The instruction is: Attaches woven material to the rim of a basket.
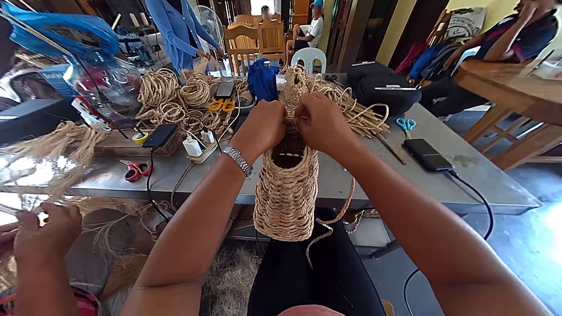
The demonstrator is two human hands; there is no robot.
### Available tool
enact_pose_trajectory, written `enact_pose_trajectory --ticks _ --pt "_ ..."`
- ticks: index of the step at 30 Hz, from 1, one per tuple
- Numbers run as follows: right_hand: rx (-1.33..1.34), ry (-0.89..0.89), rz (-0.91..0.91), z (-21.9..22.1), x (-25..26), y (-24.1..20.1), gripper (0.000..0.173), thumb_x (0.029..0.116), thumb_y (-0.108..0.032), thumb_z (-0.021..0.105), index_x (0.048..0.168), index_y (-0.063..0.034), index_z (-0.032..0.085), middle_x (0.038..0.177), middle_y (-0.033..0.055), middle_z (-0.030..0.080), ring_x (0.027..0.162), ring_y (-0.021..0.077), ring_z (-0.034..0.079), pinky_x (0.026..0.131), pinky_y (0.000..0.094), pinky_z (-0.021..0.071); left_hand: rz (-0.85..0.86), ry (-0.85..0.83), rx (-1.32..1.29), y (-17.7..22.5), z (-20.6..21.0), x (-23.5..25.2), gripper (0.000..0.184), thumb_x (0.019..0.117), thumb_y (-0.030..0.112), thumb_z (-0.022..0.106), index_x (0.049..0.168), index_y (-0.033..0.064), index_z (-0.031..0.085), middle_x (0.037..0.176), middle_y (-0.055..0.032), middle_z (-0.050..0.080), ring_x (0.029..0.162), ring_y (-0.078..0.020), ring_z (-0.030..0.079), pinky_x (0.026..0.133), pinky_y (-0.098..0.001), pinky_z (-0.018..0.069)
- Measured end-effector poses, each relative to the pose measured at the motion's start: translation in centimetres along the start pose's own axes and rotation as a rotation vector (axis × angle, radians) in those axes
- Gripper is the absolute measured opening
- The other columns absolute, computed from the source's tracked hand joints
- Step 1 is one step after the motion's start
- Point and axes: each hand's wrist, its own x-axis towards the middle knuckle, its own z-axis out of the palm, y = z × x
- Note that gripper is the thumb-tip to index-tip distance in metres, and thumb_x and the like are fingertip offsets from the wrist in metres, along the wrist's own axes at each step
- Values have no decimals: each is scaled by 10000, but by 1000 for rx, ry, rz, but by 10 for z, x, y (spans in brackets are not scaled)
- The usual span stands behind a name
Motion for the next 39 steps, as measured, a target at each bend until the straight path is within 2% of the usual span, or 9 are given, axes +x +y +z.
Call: enact_pose_trajectory --ticks 8,13,18,22,26,28,33,36,39 --pt "56 -33 -29 -6 0 8 156 958 -53 638 1090 18 678 1102 180 674 1012 297 674 911 479 549 -30 2 -7 4 1 -2 214 981 93 593 1135 15 719 1045 -199 706 1050 -379 671 899 -570 515" --pt "291 -141 -29 -27 -4 32 303 1075 -286 542 1220 -59 680 1137 95 707 1000 167 694 911 388 567 -34 14 -15 3 3 -2 239 983 98 588 1167 20 719 1075 -200 707 1077 -378 665 922 -565 513" --pt "58 7 177 -45 -27 96 331 1082 -245 516 1253 9 643 1192 221 678 1086 344 678 967 558 526 -41 19 -11 4 5 -3 245 990 101 573 1173 25 717 1087 -197 704 1081 -369 667 917 -565 518" --pt "-247 -219 390 -32 -56 180 391 1008 -251 659 1203 88 671 1119 348 669 1104 553 624 940 761 438 -41 17 -12 4 5 -4 286 991 85 556 1231 33 703 1126 -191 705 1106 -366 663 933 -554 517" --pt "-303 -331 498 1 -82 201 493 955 -248 735 1294 86 606 1138 351 649 1119 542 612 950 715 456 -24 30 -53 3 3 -6 300 994 75 563 1261 49 696 1149 -180 713 1117 -350 671 949 -553 516" --pt "-300 -322 525 10 -81 191 465 962 -171 710 1330 78 573 1208 362 620 1183 544 583 989 695 448 -29 30 -92 2 2 -8 328 998 89 580 1311 47 669 1207 -182 700 1159 -346 659 989 -549 503" --pt "-300 -227 527 23 -79 175 511 892 -5 692 1365 63 512 1245 364 596 1184 569 572 929 741 445 -52 -28 -139 2 -3 -18 445 976 140 653 1403 45 571 1286 -201 655 1221 -353 623 1032 -560 477" --pt "-265 -161 578 17 -79 173 492 964 -136 648 1369 102 503 1318 391 545 1233 600 522 932 765 429 -104 -12 -106 3 2 -24 466 979 128 629 1432 50 550 1277 -229 650 1227 -389 615 1029 -585 474" --pt "-136 -47 666 -5 -70 174 455 1031 -222 524 1334 118 517 1268 405 569 1170 597 573 903 772 439 -182 -8 -92 7 3 -26 446 972 127 634 1408 66 562 1217 -228 670 1162 -405 643 963 -601 504"
